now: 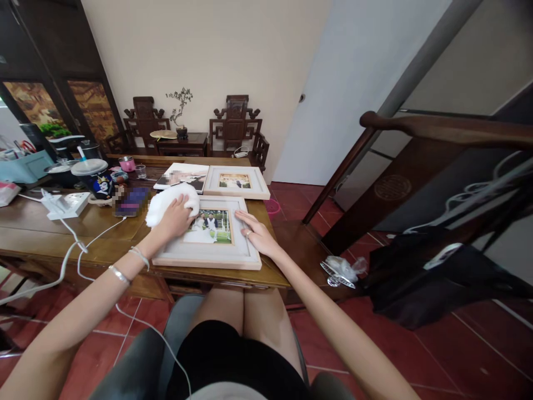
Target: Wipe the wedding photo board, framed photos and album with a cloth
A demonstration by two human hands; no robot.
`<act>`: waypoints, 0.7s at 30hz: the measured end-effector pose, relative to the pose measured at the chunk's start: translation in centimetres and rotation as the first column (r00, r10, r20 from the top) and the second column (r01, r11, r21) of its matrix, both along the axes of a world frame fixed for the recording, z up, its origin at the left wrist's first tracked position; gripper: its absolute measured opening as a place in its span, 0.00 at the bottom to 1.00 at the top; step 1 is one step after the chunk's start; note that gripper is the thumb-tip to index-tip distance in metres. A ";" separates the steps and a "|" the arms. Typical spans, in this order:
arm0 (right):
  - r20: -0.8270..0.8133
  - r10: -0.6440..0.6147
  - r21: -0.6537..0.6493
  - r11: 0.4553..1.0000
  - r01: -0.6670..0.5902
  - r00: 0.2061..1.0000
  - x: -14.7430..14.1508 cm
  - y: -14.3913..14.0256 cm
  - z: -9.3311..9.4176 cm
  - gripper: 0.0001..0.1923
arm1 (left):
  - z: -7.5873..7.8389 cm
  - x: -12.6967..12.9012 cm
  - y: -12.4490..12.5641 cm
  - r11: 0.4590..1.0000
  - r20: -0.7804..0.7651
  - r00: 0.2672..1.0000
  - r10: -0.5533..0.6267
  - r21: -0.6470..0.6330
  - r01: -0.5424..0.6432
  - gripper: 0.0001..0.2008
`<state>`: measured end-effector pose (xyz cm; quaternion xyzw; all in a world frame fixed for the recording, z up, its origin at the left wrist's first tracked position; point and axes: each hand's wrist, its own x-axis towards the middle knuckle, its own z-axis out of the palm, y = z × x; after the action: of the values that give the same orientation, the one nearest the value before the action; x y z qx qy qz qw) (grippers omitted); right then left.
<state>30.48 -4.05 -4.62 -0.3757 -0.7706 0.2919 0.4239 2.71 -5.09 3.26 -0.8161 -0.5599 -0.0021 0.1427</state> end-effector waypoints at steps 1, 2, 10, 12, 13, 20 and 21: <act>-0.005 -0.006 -0.003 1.000 0.006 1.000 0.0 0.0 0.0 0.30 | -0.1 -0.1 0.9 1.000 0.008 1.000 -0.004 0.010 0.004 0.22; -0.009 -0.012 -0.007 1.000 0.011 1.000 0.0 0.1 -0.1 0.30 | -0.1 -0.1 1.7 1.000 0.010 1.000 -0.008 0.015 0.008 0.22; -0.016 -0.019 -0.023 1.000 0.019 1.000 -0.2 0.0 0.0 0.30 | 1.1 0.4 -0.1 0.997 -0.099 0.994 -0.047 -0.063 0.040 0.20; -0.003 -0.027 -0.020 0.999 0.027 1.000 -0.3 0.0 0.0 0.31 | 1.6 0.5 -2.6 0.992 -0.125 0.989 -0.075 -0.112 0.061 0.18; 0.004 -0.032 -0.017 0.999 0.032 0.999 -0.3 -0.1 0.1 0.31 | 1.9 0.6 -4.1 0.987 -0.139 0.986 -0.093 -0.140 0.073 0.17; 0.020 -0.032 -0.006 0.999 0.032 0.999 -0.3 -0.2 0.3 0.31 | 2.6 1.6 -11.5 0.973 -0.178 0.974 -0.141 -0.206 0.103 0.18; 0.021 -0.028 -0.006 1.000 0.028 0.999 -0.3 -0.2 0.3 0.31 | 2.5 1.7 -11.4 0.973 -0.180 0.973 -0.146 -0.201 0.109 0.18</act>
<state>30.19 -4.24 -4.35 -0.3909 -0.7689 0.2842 0.4186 4.37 -16.49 5.79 -0.8569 -0.4871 0.1215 0.1174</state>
